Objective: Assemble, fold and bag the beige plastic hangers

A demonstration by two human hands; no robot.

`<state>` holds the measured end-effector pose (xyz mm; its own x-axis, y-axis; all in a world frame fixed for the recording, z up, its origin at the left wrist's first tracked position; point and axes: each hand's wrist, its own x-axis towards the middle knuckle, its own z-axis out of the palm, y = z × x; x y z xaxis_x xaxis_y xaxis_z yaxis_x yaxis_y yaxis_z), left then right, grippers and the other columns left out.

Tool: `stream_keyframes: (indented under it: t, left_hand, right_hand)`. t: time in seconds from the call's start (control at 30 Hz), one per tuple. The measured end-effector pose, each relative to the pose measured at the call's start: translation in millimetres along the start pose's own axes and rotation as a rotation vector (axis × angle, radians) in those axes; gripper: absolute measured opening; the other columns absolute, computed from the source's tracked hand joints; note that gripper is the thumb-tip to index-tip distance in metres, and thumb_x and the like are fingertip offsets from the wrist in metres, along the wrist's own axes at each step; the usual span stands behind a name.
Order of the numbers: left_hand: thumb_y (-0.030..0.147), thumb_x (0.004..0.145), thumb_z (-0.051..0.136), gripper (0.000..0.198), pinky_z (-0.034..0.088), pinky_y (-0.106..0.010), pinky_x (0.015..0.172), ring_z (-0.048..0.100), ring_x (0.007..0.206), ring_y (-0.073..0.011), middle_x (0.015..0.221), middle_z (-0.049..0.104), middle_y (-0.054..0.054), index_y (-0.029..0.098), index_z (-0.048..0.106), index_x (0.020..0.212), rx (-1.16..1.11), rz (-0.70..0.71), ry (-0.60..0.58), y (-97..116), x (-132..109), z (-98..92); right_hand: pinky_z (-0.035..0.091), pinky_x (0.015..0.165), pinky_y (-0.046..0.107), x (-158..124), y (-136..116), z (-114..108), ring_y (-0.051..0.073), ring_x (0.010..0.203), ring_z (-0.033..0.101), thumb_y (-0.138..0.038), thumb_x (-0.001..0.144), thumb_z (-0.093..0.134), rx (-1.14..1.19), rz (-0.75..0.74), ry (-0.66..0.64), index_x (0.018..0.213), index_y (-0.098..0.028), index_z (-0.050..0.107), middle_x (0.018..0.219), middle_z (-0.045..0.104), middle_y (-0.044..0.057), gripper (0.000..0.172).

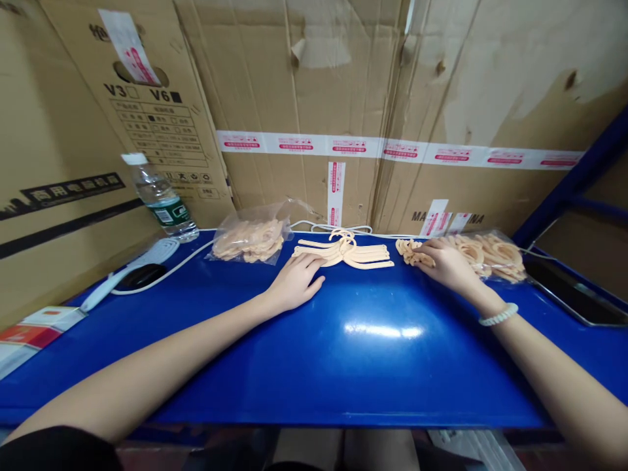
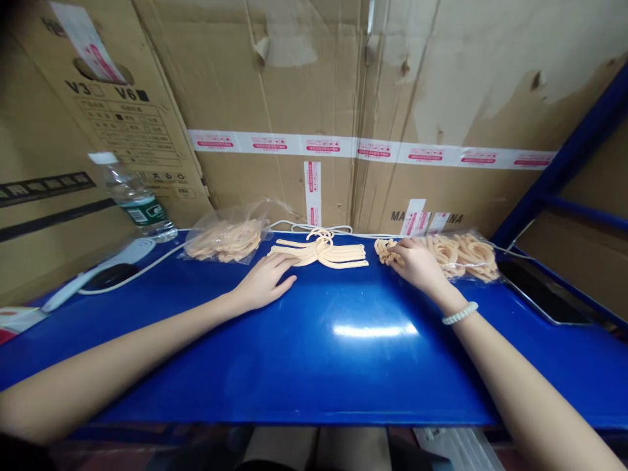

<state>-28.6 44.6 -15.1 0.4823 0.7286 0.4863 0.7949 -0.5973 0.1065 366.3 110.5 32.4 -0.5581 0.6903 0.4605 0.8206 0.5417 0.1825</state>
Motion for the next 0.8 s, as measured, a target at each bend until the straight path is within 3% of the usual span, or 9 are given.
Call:
stream_keyframes:
  t: [0.27, 0.47, 0.6, 0.8]
  left_hand:
    - [0.03, 0.097, 0.052, 0.046, 0.045, -0.051, 0.11, 0.053, 0.132, -0.0337, 0.138, 0.059, -0.021, 0.007, 0.052, 0.137, -0.025, -0.072, 0.009, -3, -3, 3.1]
    - [0.027, 0.098, 0.05, 0.04, 0.045, -0.051, 0.11, 0.055, 0.129, -0.0317, 0.134, 0.061, -0.02, 0.009, 0.055, 0.133, -0.071, -0.027, 0.016, -6, -4, 5.2]
    - [0.026, 0.097, 0.051, 0.037, 0.046, -0.052, 0.108, 0.056, 0.127, -0.0319, 0.131, 0.063, -0.018, 0.012, 0.057, 0.131, -0.066, -0.019, 0.021, -6, -5, 5.0]
    - [0.021, 0.097, 0.05, 0.035, 0.046, -0.052, 0.108, 0.057, 0.125, -0.03, 0.13, 0.064, -0.014, 0.016, 0.058, 0.13, -0.094, 0.013, 0.038, -6, -5, 4.1]
  right_hand:
    - [0.049, 0.076, 0.04, -4, 2, 3, 0.031, 0.087, 0.064, -0.029, 0.094, 0.055, -0.035, 0.05, 0.028, 0.095, -0.015, 0.079, 0.094, 0.073, 0.015, 0.028]
    - [0.048, 0.073, 0.039, -2, -5, 7, 0.029, 0.084, 0.064, -0.03, 0.092, 0.057, -0.01, 0.11, 0.038, 0.094, -0.017, 0.079, 0.089, 0.073, 0.013, 0.026]
    - [0.05, 0.071, 0.038, -3, -12, 3, 0.028, 0.077, 0.067, -0.035, 0.093, 0.056, 0.16, 0.226, 0.111, 0.098, -0.018, 0.079, 0.085, 0.075, 0.011, 0.029]
    - [0.056, 0.064, 0.037, -1, -20, -2, 0.025, 0.07, 0.07, -0.045, 0.083, 0.069, 0.578, 0.542, 0.333, 0.094, -0.021, 0.077, 0.079, 0.076, 0.007, 0.028]
